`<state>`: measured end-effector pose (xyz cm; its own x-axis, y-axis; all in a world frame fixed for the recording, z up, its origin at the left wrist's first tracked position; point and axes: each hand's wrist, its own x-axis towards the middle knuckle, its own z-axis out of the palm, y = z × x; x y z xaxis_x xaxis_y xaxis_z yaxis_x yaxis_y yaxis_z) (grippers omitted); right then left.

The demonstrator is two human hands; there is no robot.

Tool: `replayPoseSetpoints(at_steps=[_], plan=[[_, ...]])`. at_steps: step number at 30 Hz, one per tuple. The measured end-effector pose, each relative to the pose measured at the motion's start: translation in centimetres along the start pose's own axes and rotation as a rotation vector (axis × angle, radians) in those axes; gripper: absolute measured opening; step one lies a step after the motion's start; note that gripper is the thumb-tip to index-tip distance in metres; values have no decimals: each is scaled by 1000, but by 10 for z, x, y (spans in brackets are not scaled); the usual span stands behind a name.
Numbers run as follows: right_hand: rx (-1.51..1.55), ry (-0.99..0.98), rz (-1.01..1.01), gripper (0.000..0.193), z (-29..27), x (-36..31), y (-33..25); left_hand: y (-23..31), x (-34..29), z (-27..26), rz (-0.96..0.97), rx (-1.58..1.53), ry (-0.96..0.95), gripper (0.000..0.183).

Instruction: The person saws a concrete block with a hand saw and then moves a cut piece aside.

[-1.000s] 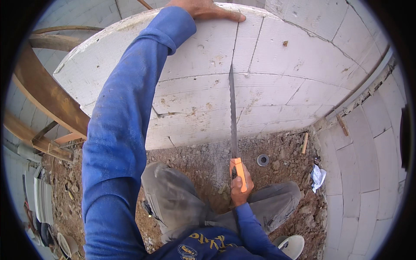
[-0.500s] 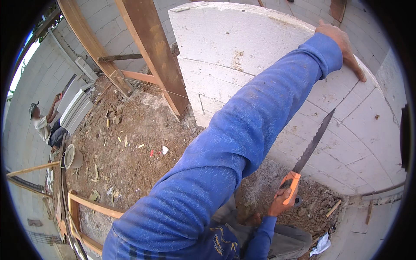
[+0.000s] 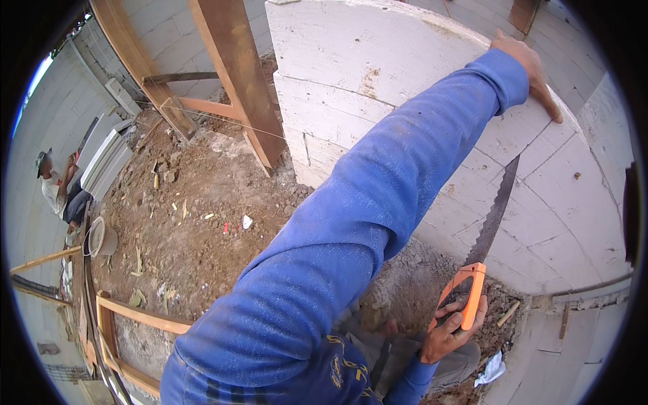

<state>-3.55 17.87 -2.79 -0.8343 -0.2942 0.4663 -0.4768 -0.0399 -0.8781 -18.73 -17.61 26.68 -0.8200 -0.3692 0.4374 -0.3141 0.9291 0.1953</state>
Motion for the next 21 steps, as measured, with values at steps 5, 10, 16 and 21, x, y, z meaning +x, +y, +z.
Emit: replayPoseSetpoints(at_steps=[5,10,16,21], plan=[[-143,41,44,61,-42,-69,-15,-5,-5,-12,-46,-97,-45,112],[-239,-7,-62,41,6,73,-62,11,-20,-32,-5,-122,-37,105],[-302,-26,-57,35,14,86,-73,14,-10,-21,81,-77,-46,101],[-59,10,141,44,-65,-112,2,13,-11,-24,45,-43,8,101]])
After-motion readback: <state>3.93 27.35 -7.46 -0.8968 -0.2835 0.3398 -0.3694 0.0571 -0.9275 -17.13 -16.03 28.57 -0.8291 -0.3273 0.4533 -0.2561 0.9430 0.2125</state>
